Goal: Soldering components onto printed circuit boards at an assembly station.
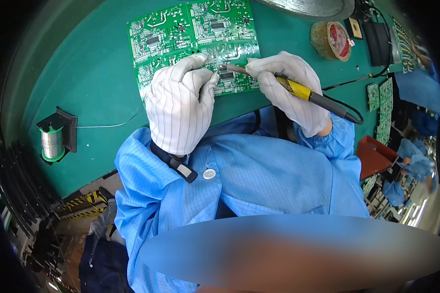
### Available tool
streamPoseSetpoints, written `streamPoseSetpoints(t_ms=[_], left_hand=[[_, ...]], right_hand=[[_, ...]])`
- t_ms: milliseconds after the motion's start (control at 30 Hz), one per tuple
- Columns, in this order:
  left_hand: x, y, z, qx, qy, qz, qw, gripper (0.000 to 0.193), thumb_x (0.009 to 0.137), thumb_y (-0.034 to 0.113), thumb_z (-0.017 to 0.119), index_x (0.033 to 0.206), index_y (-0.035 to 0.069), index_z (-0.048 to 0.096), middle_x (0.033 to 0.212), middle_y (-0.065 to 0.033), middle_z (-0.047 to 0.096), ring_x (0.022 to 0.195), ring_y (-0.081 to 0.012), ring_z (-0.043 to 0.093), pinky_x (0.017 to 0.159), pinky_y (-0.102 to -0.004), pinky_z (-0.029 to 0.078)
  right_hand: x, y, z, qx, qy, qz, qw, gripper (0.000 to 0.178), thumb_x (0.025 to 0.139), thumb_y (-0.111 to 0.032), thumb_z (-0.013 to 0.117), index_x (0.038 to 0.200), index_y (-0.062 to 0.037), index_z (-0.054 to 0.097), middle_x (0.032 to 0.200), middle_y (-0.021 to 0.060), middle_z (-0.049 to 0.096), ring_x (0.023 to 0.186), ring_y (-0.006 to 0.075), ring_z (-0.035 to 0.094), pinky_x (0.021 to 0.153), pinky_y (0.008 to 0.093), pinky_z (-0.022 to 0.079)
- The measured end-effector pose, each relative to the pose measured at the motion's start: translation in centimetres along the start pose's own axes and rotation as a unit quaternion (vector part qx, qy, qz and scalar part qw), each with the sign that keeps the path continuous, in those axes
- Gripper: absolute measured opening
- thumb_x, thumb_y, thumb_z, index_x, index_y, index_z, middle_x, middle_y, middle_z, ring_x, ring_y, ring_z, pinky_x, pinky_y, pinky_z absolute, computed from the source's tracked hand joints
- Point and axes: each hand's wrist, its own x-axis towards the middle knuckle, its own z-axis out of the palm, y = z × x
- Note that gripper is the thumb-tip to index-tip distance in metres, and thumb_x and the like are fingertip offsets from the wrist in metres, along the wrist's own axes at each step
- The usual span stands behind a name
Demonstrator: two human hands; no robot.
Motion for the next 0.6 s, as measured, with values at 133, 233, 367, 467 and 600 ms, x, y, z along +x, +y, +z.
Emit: streamPoseSetpoints(t_ms=[133,233,367,467,600], left_hand=[[0.0,0.1,0.0,0.005,-0.011,-0.006,1.0,0.018,0.079,0.009,0.082,0.092,0.012,0.07,0.112,-0.0019,0.072,0.101,-0.026,0.068,0.091,-0.04,0.051],[0.0,0.0,0.0,0.003,-0.009,-0.005,1.0,0.018,0.08,0.009,0.082,0.093,0.012,0.069,0.113,-0.0018,0.072,0.1,-0.0259,0.068,0.09,-0.0399,0.051],[-0.1,-0.1,0.1,-0.006,0.007,0.001,1.0,0.019,0.08,0.008,0.082,0.093,0.012,0.069,0.113,-0.0023,0.072,0.1,-0.0264,0.068,0.09,-0.04,0.051],[-0.1,-0.1,0.0,-0.007,0.009,0.004,1.0,0.019,0.08,0.008,0.081,0.094,0.011,0.069,0.113,-0.0028,0.072,0.1,-0.0268,0.068,0.09,-0.0401,0.051],[-0.1,-0.1,-0.1,-0.015,0.006,0.005,1.0,0.019,0.08,0.007,0.081,0.094,0.011,0.069,0.113,-0.003,0.072,0.101,-0.0269,0.068,0.09,-0.0399,0.051]], right_hand=[[-0.2,-0.2,-0.4,-0.009,-0.022,-0.005,1.0,0.012,0.091,-0.008,0.073,0.102,-0.0063,0.068,0.098,0.0074,0.077,0.081,0.0206,0.072,0.076,0.0333,0.055],[-0.1,-0.2,-0.3,-0.01,-0.022,0.003,1.0,0.012,0.09,-0.007,0.074,0.101,-0.0062,0.068,0.099,0.0078,0.077,0.082,0.0209,0.072,0.076,0.0332,0.055],[-0.3,-0.2,-0.5,0.011,-0.01,0.029,0.999,0.014,0.09,-0.006,0.072,0.104,-0.0051,0.07,0.098,0.0083,0.076,0.079,0.0198,0.07,0.075,0.0315,0.054],[-1.4,0.0,-1.3,0.034,0.005,0.055,0.998,0.015,0.092,-0.004,0.069,0.107,-0.0034,0.07,0.1,0.0091,0.075,0.078,0.0183,0.067,0.074,0.0303,0.053],[-4.2,1.2,-3.3,0.082,0.154,0.1,0.98,0.022,0.099,-0.004,0.06,0.12,-0.0008,0.067,0.113,0.0132,0.071,0.088,0.0134,0.064,0.079,0.0288,0.052]])
